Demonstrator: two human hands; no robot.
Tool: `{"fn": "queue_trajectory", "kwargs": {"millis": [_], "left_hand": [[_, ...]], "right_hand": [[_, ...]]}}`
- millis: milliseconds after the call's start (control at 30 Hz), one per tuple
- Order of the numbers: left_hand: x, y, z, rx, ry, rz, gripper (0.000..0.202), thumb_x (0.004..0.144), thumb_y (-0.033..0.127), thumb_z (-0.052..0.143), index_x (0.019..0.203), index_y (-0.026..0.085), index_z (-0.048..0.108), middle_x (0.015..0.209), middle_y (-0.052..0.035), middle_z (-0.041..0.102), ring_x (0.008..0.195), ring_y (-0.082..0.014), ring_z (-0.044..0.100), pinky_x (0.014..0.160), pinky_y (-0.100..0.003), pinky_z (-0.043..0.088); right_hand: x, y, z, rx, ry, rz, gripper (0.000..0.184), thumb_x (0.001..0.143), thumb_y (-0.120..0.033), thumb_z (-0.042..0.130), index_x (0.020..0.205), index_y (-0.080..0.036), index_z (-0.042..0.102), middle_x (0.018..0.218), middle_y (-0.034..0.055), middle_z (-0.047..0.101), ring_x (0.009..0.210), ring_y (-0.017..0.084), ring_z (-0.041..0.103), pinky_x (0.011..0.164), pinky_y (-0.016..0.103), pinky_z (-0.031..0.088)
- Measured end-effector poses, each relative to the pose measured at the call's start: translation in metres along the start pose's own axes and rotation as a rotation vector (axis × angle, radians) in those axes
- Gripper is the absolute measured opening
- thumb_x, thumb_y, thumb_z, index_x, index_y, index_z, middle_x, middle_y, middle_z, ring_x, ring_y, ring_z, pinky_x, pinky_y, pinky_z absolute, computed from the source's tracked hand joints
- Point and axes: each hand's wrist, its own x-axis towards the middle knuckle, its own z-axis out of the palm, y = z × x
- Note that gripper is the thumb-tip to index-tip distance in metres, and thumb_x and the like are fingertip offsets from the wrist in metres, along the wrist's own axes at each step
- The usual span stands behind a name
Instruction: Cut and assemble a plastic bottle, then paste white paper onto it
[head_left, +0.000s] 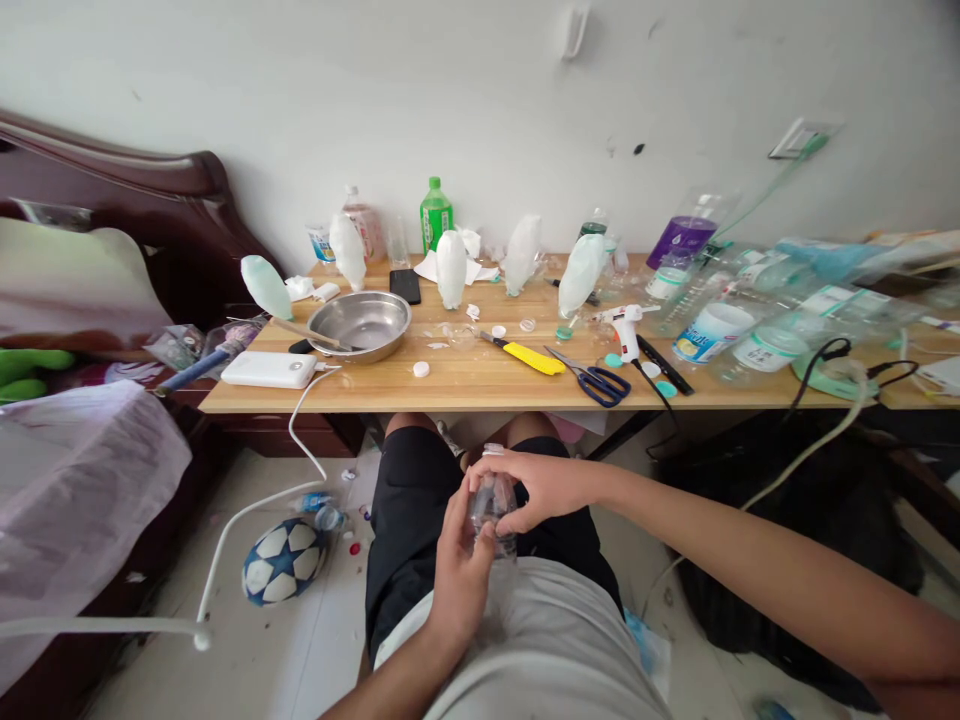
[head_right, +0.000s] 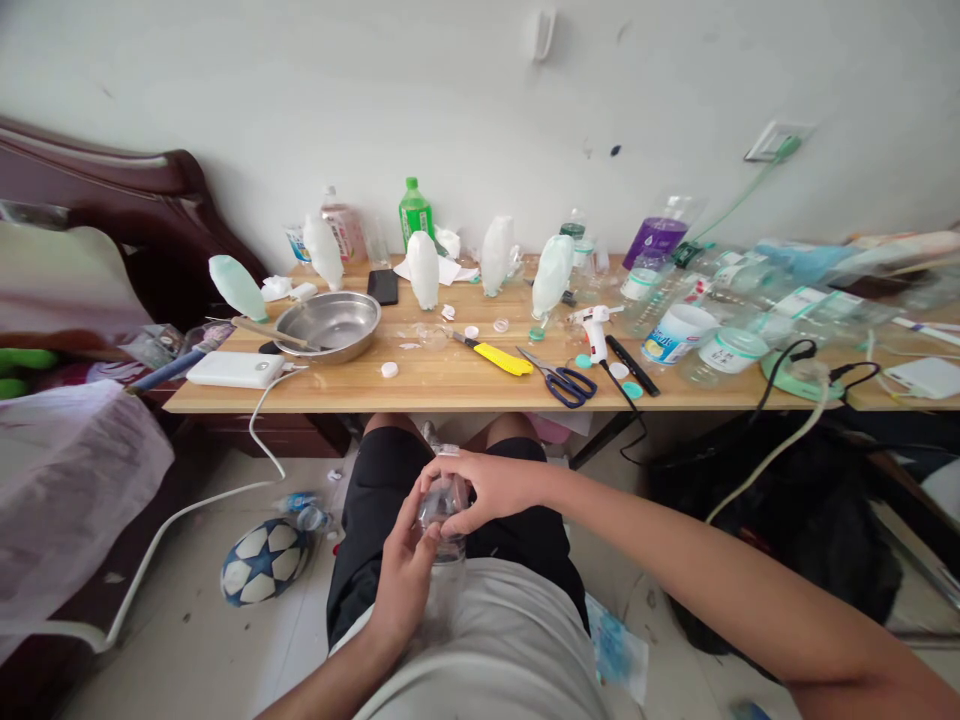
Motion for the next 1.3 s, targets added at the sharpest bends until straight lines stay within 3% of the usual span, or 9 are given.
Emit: {"fn": "queue_trajectory", "kwargs": {"millis": [133, 300, 433, 533, 633, 900, 1100, 1200, 1300], "left_hand": [[0.000, -0.001, 0.000, -0.018, 0.025, -0.053, 0.056, 0.087, 0.050, 0.064, 0.137, 0.026, 0.057, 0.145, -0.0104, 0.056, 0.136, -0.0299, 0.049, 0.114, -0.045, 0.038], [0.000, 0.001, 0.000, -0.003, 0.006, -0.042, 0.054, 0.089, 0.049, 0.061, 0.138, 0.027, 0.056, 0.148, -0.0099, 0.054, 0.138, -0.0301, 0.046, 0.115, -0.045, 0.036], [0.000, 0.003, 0.000, -0.024, -0.031, -0.031, 0.058, 0.091, 0.046, 0.060, 0.145, 0.029, 0.048, 0.157, -0.0090, 0.042, 0.143, -0.0297, 0.040, 0.117, -0.045, 0.033], [0.002, 0.004, 0.000, -0.027, -0.036, -0.033, 0.059, 0.091, 0.047, 0.059, 0.147, 0.030, 0.045, 0.160, -0.0079, 0.038, 0.145, -0.0296, 0.036, 0.118, -0.044, 0.031], [0.003, 0.004, -0.001, -0.028, -0.035, -0.042, 0.057, 0.091, 0.047, 0.059, 0.144, 0.028, 0.049, 0.158, -0.0088, 0.040, 0.146, -0.0292, 0.035, 0.119, -0.044, 0.030], [0.004, -0.001, 0.000, -0.095, -0.020, -0.148, 0.071, 0.079, 0.052, 0.072, 0.141, 0.021, 0.052, 0.150, -0.0148, 0.051, 0.137, -0.0327, 0.049, 0.112, -0.046, 0.040], [0.005, 0.004, 0.001, -0.103, -0.053, -0.177, 0.071, 0.078, 0.048, 0.075, 0.139, 0.018, 0.053, 0.140, -0.0151, 0.061, 0.131, -0.0316, 0.055, 0.111, -0.045, 0.043], [0.005, 0.008, 0.000, -0.103, -0.056, -0.171, 0.069, 0.079, 0.047, 0.073, 0.139, 0.018, 0.054, 0.142, -0.0147, 0.059, 0.131, -0.0307, 0.055, 0.111, -0.044, 0.043], [0.004, 0.010, -0.001, -0.104, -0.049, -0.174, 0.069, 0.080, 0.047, 0.073, 0.140, 0.020, 0.053, 0.144, -0.0131, 0.058, 0.134, -0.0306, 0.052, 0.112, -0.043, 0.042]], "right_hand": [[-0.001, 0.000, 0.001, -0.061, 0.028, 0.018, 0.057, 0.077, -0.038, 0.076, 0.128, -0.026, 0.055, 0.114, 0.0034, 0.055, 0.098, 0.018, 0.057, 0.085, 0.029, 0.049], [-0.001, -0.001, -0.009, -0.006, -0.081, -0.015, 0.062, 0.076, -0.038, 0.078, 0.133, -0.027, 0.052, 0.121, 0.0041, 0.057, 0.094, 0.016, 0.062, 0.087, 0.029, 0.050], [0.000, 0.001, -0.016, -0.049, -0.132, -0.038, 0.068, 0.075, -0.038, 0.079, 0.136, -0.029, 0.051, 0.119, 0.0042, 0.062, 0.097, 0.018, 0.066, 0.092, 0.032, 0.050], [-0.001, 0.005, -0.015, -0.186, -0.082, -0.054, 0.070, 0.074, -0.039, 0.080, 0.138, -0.031, 0.053, 0.117, 0.0048, 0.066, 0.108, 0.024, 0.063, 0.099, 0.039, 0.046], [-0.003, 0.010, -0.009, -0.247, -0.013, -0.110, 0.072, 0.073, -0.037, 0.079, 0.140, -0.033, 0.052, 0.133, 0.0055, 0.062, 0.121, 0.027, 0.057, 0.105, 0.042, 0.042], [-0.008, 0.020, -0.002, -0.336, 0.052, -0.149, 0.081, 0.077, -0.036, 0.074, 0.151, -0.032, 0.040, 0.142, 0.0067, 0.059, 0.123, 0.026, 0.060, 0.105, 0.038, 0.044], [-0.016, 0.034, 0.021, -0.553, 0.165, -0.127, 0.081, 0.081, -0.042, 0.069, 0.154, -0.026, 0.035, 0.127, 0.0123, 0.067, 0.106, 0.029, 0.068, 0.089, 0.039, 0.053], [-0.018, 0.037, 0.031, -0.535, 0.241, -0.114, 0.077, 0.083, -0.041, 0.067, 0.152, -0.025, 0.038, 0.134, 0.0134, 0.063, 0.114, 0.029, 0.065, 0.094, 0.040, 0.052], [-0.019, 0.034, 0.029, -0.449, 0.224, -0.107, 0.076, 0.086, -0.041, 0.066, 0.153, -0.026, 0.035, 0.142, 0.0127, 0.057, 0.123, 0.029, 0.059, 0.100, 0.041, 0.049]]}}
